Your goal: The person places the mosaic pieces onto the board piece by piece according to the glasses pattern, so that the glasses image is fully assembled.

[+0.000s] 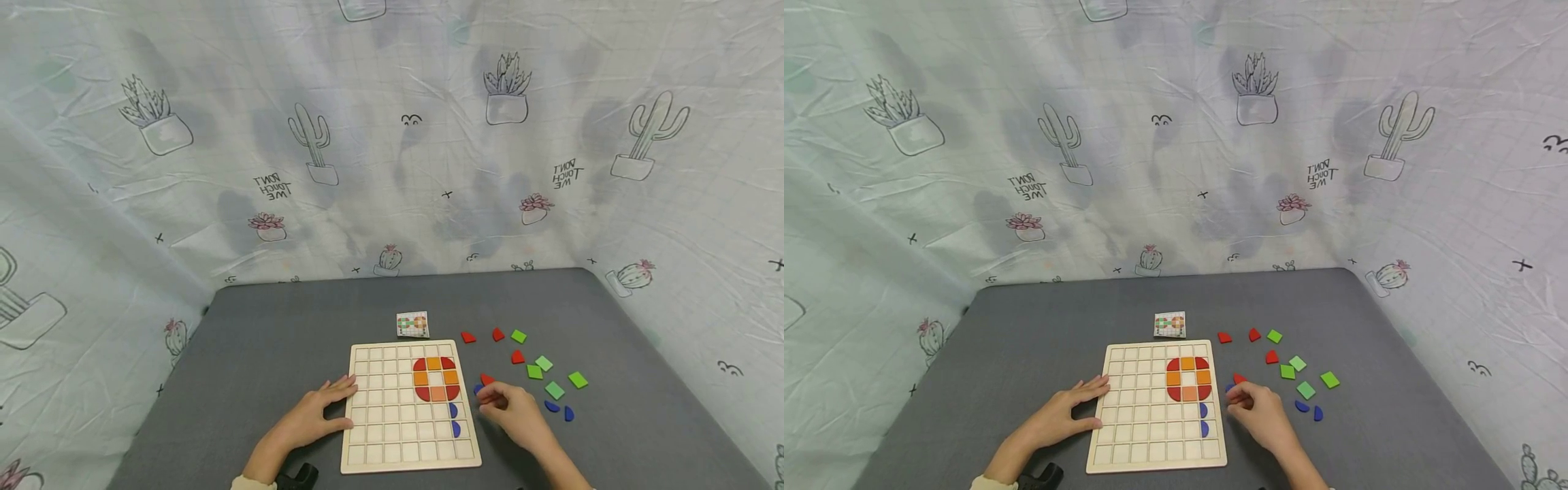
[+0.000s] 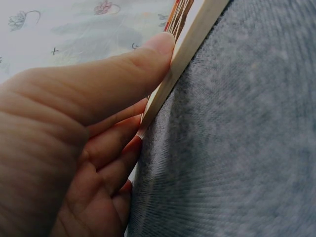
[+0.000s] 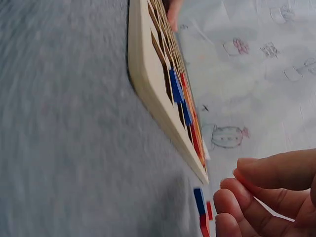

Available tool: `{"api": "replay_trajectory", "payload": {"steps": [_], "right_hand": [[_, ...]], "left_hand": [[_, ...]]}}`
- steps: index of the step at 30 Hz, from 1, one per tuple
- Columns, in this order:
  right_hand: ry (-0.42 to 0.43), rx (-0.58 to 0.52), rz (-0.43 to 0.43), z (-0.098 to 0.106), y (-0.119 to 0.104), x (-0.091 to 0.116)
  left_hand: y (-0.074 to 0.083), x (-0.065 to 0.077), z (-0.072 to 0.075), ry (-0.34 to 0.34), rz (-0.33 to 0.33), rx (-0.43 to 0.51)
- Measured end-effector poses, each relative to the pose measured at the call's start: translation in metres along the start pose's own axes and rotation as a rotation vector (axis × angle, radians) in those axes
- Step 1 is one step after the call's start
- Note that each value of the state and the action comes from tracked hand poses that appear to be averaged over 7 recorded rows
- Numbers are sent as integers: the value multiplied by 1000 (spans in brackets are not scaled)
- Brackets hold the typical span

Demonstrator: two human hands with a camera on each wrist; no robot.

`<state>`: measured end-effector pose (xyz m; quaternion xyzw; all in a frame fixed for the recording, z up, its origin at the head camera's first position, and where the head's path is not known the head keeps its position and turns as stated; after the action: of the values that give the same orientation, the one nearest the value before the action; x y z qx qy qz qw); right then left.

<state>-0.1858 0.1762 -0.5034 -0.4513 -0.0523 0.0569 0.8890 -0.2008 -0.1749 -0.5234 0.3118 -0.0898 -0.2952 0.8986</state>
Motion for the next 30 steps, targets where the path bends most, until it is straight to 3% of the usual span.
{"api": "replay_trajectory", "payload": {"steps": [6, 17, 30], "right_hand": [[55, 4, -79, 14, 11, 3], [93, 52, -167, 31, 31, 10], [69, 157, -158, 28, 34, 8]], "left_hand": [[-1, 0, -1, 14, -25, -23], [-3, -1, -2, -25, 9, 9], [-3, -1, -2, -31, 28, 27]]}}
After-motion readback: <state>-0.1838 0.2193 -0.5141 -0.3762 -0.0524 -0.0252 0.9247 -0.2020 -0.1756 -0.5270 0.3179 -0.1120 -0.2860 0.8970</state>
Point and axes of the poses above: each hand's wrist, its own x-axis away from the middle knuckle, its own z-axis out of the back of the hand, y = z × x, the point moved 6 cm from there along -x, towards the middle knuckle, and after that the axes turned 4 degrees about -y, right-handed, at the moved point
